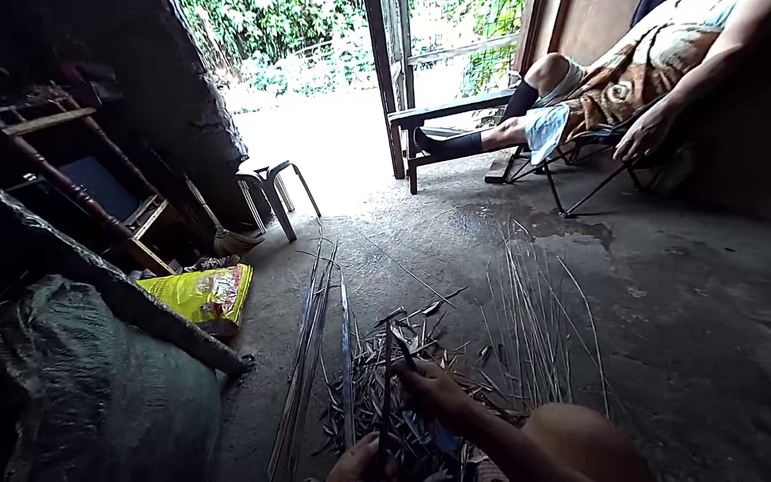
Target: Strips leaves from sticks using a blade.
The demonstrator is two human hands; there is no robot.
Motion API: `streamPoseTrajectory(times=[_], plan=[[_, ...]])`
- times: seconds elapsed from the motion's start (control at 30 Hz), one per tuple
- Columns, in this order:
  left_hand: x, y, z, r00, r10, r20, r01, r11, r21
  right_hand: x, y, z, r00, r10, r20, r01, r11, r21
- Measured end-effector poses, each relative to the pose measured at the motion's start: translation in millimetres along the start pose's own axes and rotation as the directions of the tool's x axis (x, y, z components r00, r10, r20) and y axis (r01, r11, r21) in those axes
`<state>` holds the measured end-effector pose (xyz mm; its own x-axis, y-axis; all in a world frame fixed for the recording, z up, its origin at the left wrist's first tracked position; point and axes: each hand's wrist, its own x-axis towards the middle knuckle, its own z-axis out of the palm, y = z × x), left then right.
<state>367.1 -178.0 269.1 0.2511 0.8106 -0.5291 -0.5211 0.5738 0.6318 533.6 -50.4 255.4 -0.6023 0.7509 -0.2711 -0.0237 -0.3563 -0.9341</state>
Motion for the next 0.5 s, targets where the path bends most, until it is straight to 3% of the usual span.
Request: streamPoseTrajectory(times=[0.13, 0.23, 0.33, 0.5], plan=[[8.6, -2.5, 1.3, 0.967, 0.106, -0.233, -0.086, 0.992, 0.095, -4.5, 10.0, -0.6, 0.991, -0.026, 0.130, 0.078, 0.907, -0.414], [15.0, -1.6, 0.6, 0.906, 0.212, -0.367, -0.155, 0.972, 0.179, -13.2, 6.5, 3.6, 0.973, 0.051, 0.223, 0.109, 0.754, -0.648], [15.8, 0.8, -0.1, 0.883, 0.263, -0.388, -0.180, 0.954, 0.238, -17.1, 10.8, 7.3, 0.961, 0.048, 0.272, 0.175, 0.655, -0.735], [15.1, -0.9, -1.8, 0.891, 0.273, -0.363, -0.193, 0.951, 0.242, -16.7, 15.3, 9.8, 0.950, -0.111, 0.293, 0.310, 0.469, -0.827]])
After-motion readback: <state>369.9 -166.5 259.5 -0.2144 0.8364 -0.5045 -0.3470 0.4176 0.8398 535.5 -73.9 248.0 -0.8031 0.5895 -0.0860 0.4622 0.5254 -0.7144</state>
